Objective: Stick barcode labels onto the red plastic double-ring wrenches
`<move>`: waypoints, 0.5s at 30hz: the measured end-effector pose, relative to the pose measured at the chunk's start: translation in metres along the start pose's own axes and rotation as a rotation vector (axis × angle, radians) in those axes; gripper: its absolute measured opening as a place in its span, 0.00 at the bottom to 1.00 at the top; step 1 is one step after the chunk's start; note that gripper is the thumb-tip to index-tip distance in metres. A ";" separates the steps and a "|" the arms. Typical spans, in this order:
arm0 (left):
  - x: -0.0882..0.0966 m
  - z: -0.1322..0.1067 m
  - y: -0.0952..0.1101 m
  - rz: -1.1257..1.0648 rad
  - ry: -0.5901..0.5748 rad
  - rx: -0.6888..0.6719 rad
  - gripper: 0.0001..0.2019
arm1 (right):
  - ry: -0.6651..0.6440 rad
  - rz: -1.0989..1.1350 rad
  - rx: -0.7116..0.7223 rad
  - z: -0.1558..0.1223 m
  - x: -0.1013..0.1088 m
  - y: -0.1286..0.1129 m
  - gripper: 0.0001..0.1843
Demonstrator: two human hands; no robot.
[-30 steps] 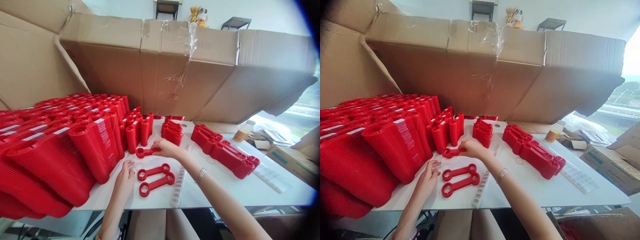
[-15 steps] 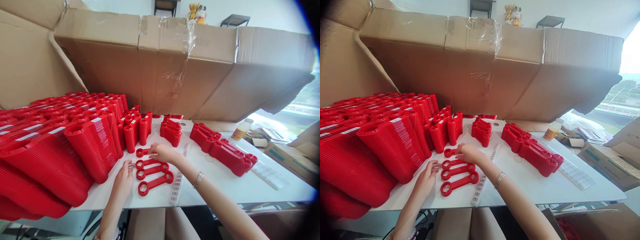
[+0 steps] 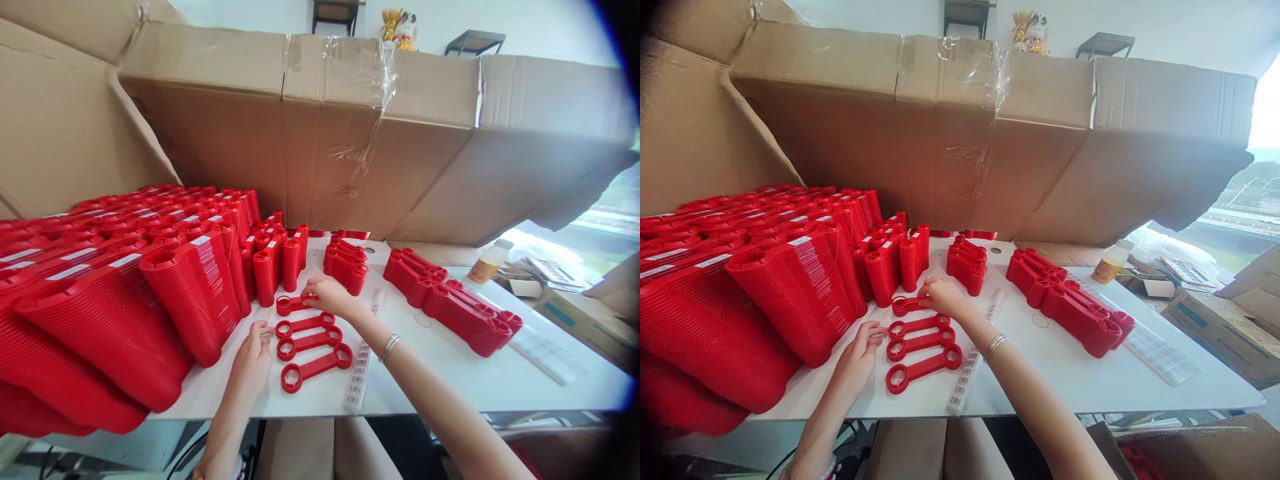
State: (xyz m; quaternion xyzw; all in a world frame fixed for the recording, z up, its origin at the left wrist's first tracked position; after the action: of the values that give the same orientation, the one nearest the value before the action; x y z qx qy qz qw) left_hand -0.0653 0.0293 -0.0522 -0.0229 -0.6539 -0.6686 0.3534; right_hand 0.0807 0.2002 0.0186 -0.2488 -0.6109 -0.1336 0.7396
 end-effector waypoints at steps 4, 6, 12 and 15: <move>0.001 0.000 -0.001 0.007 0.009 0.005 0.21 | -0.024 0.032 0.032 -0.011 0.004 -0.008 0.11; 0.001 0.000 0.000 0.015 0.018 0.001 0.22 | -0.077 0.045 0.047 -0.017 0.001 -0.012 0.09; 0.001 -0.003 0.006 0.062 0.032 -0.016 0.22 | -0.162 0.059 0.049 -0.025 -0.013 -0.015 0.09; 0.005 -0.006 0.011 0.104 0.043 -0.028 0.22 | -0.154 0.074 0.058 -0.023 -0.015 -0.018 0.10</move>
State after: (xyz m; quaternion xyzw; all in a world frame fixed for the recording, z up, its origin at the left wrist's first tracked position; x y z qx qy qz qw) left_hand -0.0609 0.0225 -0.0416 -0.0472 -0.6345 -0.6589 0.4013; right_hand 0.0874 0.1718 0.0050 -0.2591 -0.6601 -0.0688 0.7017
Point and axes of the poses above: each hand's wrist, its own z-axis towards the middle knuckle, its own x-axis out of the back of the hand, y = z × x, the point moved 5 cm from there along z, towards the middle knuckle, and after that the axes turned 4 degrees about -x, right-handed, at the moved point
